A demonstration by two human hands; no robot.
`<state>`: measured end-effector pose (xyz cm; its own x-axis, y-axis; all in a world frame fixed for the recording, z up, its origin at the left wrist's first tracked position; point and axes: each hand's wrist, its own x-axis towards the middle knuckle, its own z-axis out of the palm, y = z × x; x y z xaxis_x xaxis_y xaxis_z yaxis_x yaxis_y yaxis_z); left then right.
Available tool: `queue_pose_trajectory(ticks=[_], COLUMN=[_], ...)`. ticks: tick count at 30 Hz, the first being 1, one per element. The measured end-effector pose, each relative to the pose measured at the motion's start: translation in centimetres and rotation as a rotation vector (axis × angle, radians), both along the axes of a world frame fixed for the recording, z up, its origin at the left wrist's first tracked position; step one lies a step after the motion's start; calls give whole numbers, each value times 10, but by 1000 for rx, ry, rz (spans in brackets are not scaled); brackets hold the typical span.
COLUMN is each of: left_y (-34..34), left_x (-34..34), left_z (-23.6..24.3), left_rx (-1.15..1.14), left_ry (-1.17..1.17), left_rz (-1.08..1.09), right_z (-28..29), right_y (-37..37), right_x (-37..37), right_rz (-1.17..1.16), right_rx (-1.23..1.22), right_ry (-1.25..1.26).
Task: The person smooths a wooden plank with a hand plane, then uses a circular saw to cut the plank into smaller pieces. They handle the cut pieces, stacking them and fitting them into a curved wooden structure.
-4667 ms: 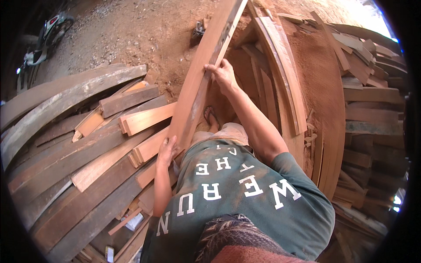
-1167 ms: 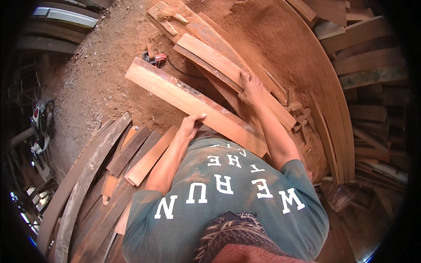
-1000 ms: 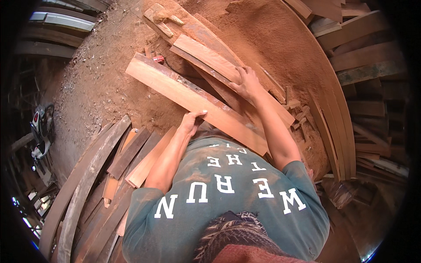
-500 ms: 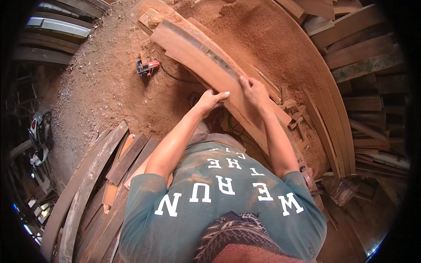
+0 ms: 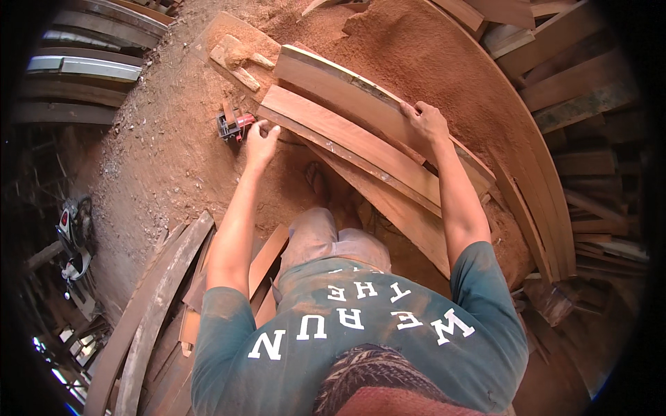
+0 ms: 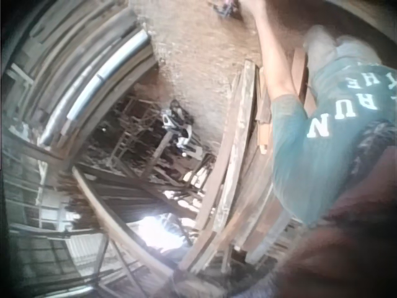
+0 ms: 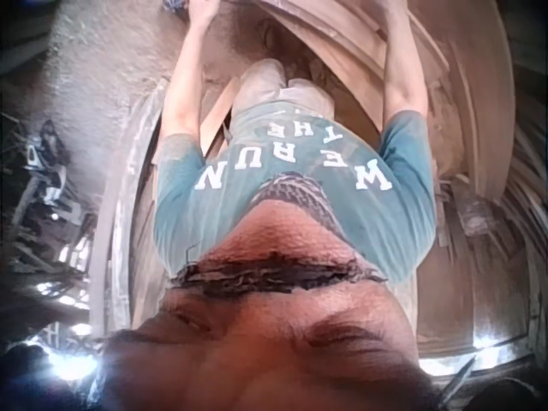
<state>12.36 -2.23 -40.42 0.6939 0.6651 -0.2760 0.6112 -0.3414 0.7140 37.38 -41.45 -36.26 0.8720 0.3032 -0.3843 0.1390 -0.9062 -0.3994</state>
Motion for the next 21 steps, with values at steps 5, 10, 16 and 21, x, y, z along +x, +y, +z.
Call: queue_pose_trajectory(ticks=[5, 10, 16, 21], left_y=[42, 42, 40, 46], left_x=[31, 48, 5, -17], left_z=[-24, -15, -16, -17], left_rx=[269, 155, -33, -116], left_ry=[73, 128, 183, 214], left_rz=[-81, -100, -69, -66], right_z=[-15, -22, -19, -45], right_y=[11, 8, 3, -9], right_x=[-17, -24, -30, -39], right_rz=[53, 4, 81, 151], right_rx=[85, 147, 52, 179], right_ry=[126, 210, 238, 15])
